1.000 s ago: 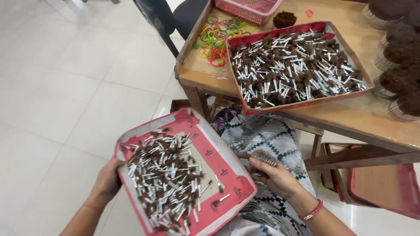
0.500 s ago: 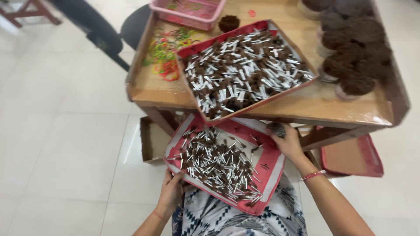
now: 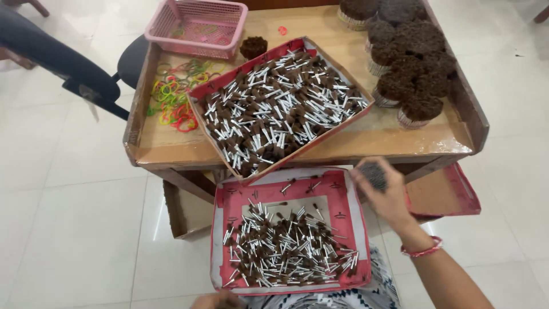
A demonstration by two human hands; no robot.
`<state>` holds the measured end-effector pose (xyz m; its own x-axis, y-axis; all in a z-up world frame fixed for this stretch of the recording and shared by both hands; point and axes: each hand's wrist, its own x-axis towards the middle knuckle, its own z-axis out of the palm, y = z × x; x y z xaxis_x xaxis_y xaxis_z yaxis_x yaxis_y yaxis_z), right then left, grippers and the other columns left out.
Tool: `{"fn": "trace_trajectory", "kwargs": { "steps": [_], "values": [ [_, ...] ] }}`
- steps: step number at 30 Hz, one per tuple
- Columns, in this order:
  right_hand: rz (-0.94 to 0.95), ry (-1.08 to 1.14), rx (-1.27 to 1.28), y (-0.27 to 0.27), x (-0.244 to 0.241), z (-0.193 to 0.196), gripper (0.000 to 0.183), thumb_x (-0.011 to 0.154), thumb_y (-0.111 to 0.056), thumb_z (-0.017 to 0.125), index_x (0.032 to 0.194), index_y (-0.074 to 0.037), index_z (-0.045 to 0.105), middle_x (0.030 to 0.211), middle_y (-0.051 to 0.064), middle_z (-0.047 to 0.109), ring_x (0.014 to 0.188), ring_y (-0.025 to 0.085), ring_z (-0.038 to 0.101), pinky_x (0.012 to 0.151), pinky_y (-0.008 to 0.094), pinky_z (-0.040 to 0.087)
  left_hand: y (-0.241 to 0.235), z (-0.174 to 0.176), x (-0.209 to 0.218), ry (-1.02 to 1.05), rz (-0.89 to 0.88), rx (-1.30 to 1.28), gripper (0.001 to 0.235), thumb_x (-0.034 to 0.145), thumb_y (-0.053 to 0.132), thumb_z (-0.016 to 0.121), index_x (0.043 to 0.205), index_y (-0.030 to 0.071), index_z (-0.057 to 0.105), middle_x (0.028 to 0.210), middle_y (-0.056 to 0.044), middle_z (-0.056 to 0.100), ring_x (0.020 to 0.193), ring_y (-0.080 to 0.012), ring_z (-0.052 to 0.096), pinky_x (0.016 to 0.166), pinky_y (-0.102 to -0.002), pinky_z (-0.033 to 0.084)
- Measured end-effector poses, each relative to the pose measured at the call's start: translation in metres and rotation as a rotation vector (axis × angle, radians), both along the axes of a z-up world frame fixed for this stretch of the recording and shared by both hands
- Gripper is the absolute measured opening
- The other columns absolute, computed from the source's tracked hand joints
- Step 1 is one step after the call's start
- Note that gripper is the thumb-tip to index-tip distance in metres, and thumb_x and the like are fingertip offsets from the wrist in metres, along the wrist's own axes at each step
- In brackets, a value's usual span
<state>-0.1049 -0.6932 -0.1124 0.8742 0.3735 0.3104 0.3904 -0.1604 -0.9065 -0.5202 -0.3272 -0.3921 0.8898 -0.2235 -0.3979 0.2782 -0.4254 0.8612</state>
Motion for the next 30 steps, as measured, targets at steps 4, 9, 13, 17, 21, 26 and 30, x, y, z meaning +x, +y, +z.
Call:
{"fn": "trace_trajectory", "kwargs": {
  "steps": [4, 9, 13, 17, 21, 26, 30],
  "values": [
    [-0.175, -0.137, 0.048, 0.003, 0.066, 0.042, 0.017, 0.106, -0.011, 0.075, 0.111, 0.001, 0.063, 0.097, 0.005, 0.070, 0.088, 0.009, 0.064, 0.080, 0.023, 0.052, -0.017, 0.336, 0.151, 0.058, 0.648, 0.090, 0.022, 0.092, 0.013, 0.062, 0.112, 0.007, 0.070, 0.079, -0.009, 0.081, 0.065, -0.0130, 0.077, 0.055, -0.030, 0.062],
    [-0.278, -0.412, -0.241, 0.024, 0.167, 0.048, 0.025, 0.107, -0.019, 0.082, 0.111, 0.001, 0.069, 0.102, 0.014, 0.075, 0.091, 0.020, 0.072, 0.082, 0.032, 0.055, 0.013, 0.346, 0.268, -0.270, 0.822, 0.359, 0.060, 0.104, 0.048, 0.057, 0.147, 0.006, 0.050, 0.096, -0.019, 0.077, 0.097, -0.0268, 0.075, 0.094, -0.040, 0.054],
    [-0.277, -0.451, -0.477, 0.050, 0.184, 0.058, 0.031, 0.099, -0.023, 0.083, 0.110, 0.001, 0.067, 0.095, 0.021, 0.074, 0.086, 0.033, 0.073, 0.078, 0.042, 0.057, 0.002, 0.305, 0.301, -0.522, 0.750, 0.194, 0.073, 0.101, 0.044, 0.065, 0.153, 0.002, 0.036, 0.127, -0.022, 0.067, 0.122, -0.0333, 0.063, 0.105, -0.041, 0.045],
    [-0.287, -0.609, -0.842, 0.073, 0.199, 0.047, 0.030, 0.089, -0.023, 0.083, 0.099, -0.001, 0.065, 0.095, 0.021, 0.072, 0.090, 0.042, 0.066, 0.077, 0.051, 0.055, 0.000, 0.284, 0.299, -0.511, 0.827, 0.045, 0.073, 0.090, 0.022, 0.061, 0.153, 0.003, 0.032, 0.131, -0.020, 0.067, 0.122, -0.0281, 0.066, 0.106, -0.037, 0.046],
    [-0.258, -0.719, -0.862, 0.074, 0.220, 0.028, 0.024, 0.086, -0.014, 0.079, 0.103, -0.005, 0.066, 0.103, 0.017, 0.073, 0.097, 0.038, 0.063, 0.087, 0.048, 0.055, -0.009, 0.285, 0.292, -0.636, 0.822, -0.081, 0.065, 0.094, 0.013, 0.054, 0.155, 0.001, 0.033, 0.139, -0.019, 0.062, 0.129, -0.0255, 0.059, 0.110, -0.036, 0.042],
    [-0.260, -0.780, -0.793, 0.058, 0.192, 0.044, 0.016, 0.090, -0.011, 0.076, 0.103, -0.006, 0.068, 0.101, 0.016, 0.073, 0.100, 0.036, 0.063, 0.095, 0.048, 0.051, -0.017, 0.304, 0.277, -0.694, 0.830, -0.063, 0.066, 0.094, 0.009, 0.050, 0.156, -0.003, 0.031, 0.136, -0.018, 0.065, 0.124, -0.0216, 0.062, 0.110, -0.033, 0.043],
    [-0.289, -0.836, -0.777, 0.049, 0.183, 0.081, 0.017, 0.091, -0.013, 0.076, 0.105, -0.008, 0.069, 0.104, 0.017, 0.072, 0.109, 0.035, 0.065, 0.099, 0.049, 0.049, -0.010, 0.303, 0.277, -0.751, 0.815, -0.187, 0.061, 0.096, 0.005, 0.048, 0.155, -0.008, 0.037, 0.137, -0.016, 0.062, 0.126, -0.0186, 0.057, 0.111, -0.030, 0.042]
  ]
}}
